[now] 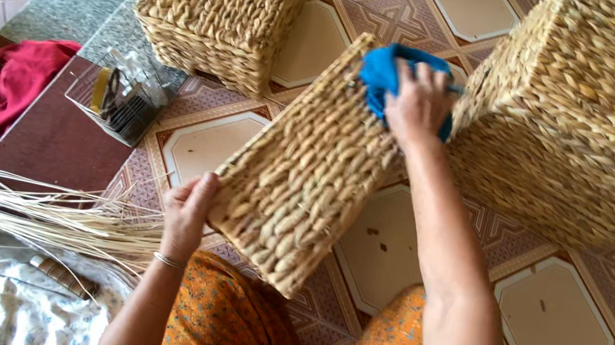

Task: The person trims loose strands from a woven basket using shears, then wipes the basket with a blue cloth. The person rotates the basket to clean different sides and continues wiping the surface.

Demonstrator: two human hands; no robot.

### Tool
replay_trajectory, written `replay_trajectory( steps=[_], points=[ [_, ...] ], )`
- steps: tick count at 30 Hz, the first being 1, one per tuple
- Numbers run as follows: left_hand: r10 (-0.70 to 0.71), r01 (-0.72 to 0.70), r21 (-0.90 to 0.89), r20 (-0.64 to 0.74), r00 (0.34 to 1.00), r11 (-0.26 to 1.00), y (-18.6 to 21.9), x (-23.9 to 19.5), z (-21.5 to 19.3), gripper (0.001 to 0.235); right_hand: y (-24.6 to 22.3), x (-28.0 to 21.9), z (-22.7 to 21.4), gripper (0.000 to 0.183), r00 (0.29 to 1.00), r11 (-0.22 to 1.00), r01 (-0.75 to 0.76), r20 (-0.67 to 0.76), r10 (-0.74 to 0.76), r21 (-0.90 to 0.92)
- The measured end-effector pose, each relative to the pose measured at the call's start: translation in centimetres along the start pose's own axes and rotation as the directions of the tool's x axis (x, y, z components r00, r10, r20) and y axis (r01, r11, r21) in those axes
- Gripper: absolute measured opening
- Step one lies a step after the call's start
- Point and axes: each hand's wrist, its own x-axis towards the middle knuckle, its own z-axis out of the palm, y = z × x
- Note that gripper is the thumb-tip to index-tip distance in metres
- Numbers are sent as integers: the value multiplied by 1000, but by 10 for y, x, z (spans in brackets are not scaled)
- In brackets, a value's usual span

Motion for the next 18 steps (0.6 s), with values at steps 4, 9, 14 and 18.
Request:
replay_trajectory(
  steps=[4, 9, 14, 18],
  points=[
    [85, -84, 61, -10, 996, 995, -14, 7, -3, 34, -20, -7, -14, 62, 997, 998, -59, 44, 59, -4],
    [78, -75, 102, -24, 997, 992, -25, 9, -14, 42, -150, -135, -66, 76, 800, 811, 524, 178, -573, 258],
    [7, -3, -46, 102, 995, 999, -13, 7, -16, 30, -183, -173, -92, 72, 609, 596, 643, 151, -779, 482],
    [-62, 61, 31, 39, 997, 998, -4, 7, -6, 39, -147, -112, -64, 72, 755, 784, 500, 258, -602, 368]
  ],
)
